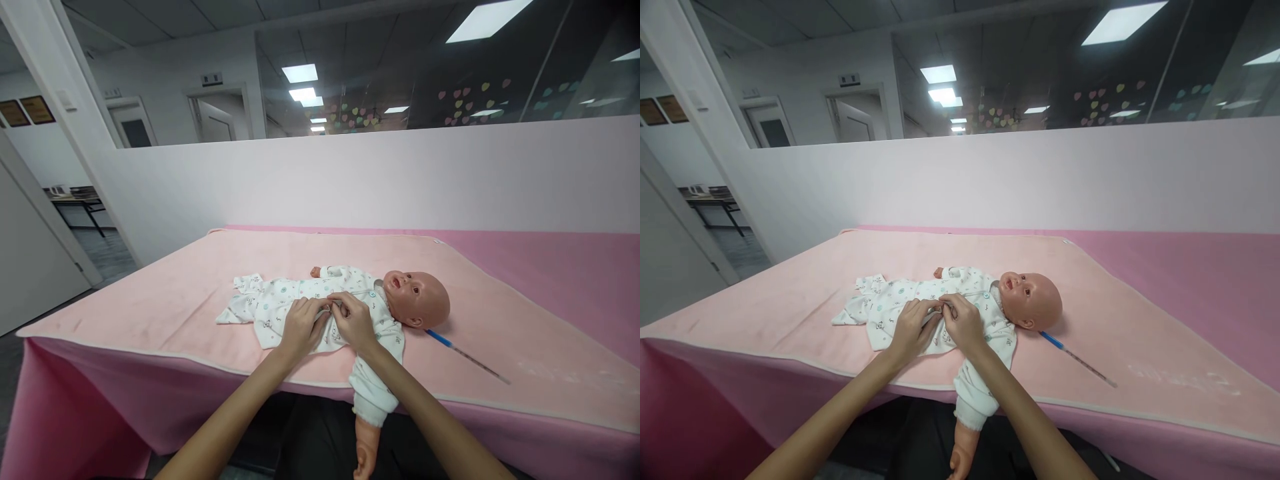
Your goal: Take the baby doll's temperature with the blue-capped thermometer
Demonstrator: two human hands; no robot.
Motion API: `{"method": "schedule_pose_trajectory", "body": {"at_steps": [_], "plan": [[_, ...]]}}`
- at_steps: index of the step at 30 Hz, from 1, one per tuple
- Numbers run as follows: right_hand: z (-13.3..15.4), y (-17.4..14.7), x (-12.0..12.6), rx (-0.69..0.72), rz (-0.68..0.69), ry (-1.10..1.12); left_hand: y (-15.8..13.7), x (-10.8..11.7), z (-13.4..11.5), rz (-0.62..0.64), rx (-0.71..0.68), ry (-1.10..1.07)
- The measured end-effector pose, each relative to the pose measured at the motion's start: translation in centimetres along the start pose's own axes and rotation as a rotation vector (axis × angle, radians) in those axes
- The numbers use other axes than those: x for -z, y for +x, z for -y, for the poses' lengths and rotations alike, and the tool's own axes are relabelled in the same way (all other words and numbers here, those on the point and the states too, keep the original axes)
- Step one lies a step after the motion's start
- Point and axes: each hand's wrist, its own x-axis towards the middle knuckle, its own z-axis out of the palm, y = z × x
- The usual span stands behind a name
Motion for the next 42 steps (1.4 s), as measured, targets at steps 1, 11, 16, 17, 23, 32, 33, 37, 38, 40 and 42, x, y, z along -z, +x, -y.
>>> {"method": "schedule_pose_trajectory", "body": {"at_steps": [1, 11, 16, 17, 23, 32, 33, 37, 38, 40, 42], "plan": [[0.0, 0.0, 0.0, -0.001, -0.004, -0.003, 0.0, 0.0, 0.0, -0.003, -0.005, 0.002], [-0.1, -0.1, -0.1, 0.008, -0.038, -0.042, 0.0, 0.3, -0.2, -0.006, 0.011, -0.032], [-0.1, -0.2, -0.1, 0.019, -0.053, -0.049, 0.0, 0.4, -0.5, -0.016, 0.016, -0.026], [-0.1, -0.2, -0.1, 0.024, -0.057, -0.054, 0.0, 0.4, -0.5, -0.019, 0.017, -0.029], [-0.1, -0.3, -0.1, 0.032, -0.071, -0.082, -0.1, 0.5, -0.4, -0.034, 0.033, -0.073], [0.2, -0.2, 0.1, 0.021, -0.079, -0.151, -0.2, 0.5, -0.4, -0.102, 0.170, -0.075], [0.2, -0.2, 0.1, 0.009, -0.092, -0.177, -0.2, 0.5, -0.3, -0.149, 0.217, -0.060], [0.1, 0.0, 0.5, -0.051, -0.163, -0.287, 0.0, 1.2, 0.9, -0.353, 0.437, -0.014], [0.0, 0.0, 0.6, -0.066, -0.181, -0.313, 0.1, 1.4, 1.2, -0.391, 0.484, -0.011], [0.0, 0.0, 0.8, -0.090, -0.205, -0.360, 0.0, 1.9, 1.2, -0.455, 0.553, 0.008], [0.1, 0.0, 0.9, -0.105, -0.204, -0.392, -0.6, 2.2, 0.1, -0.525, 0.575, 0.023]]}}
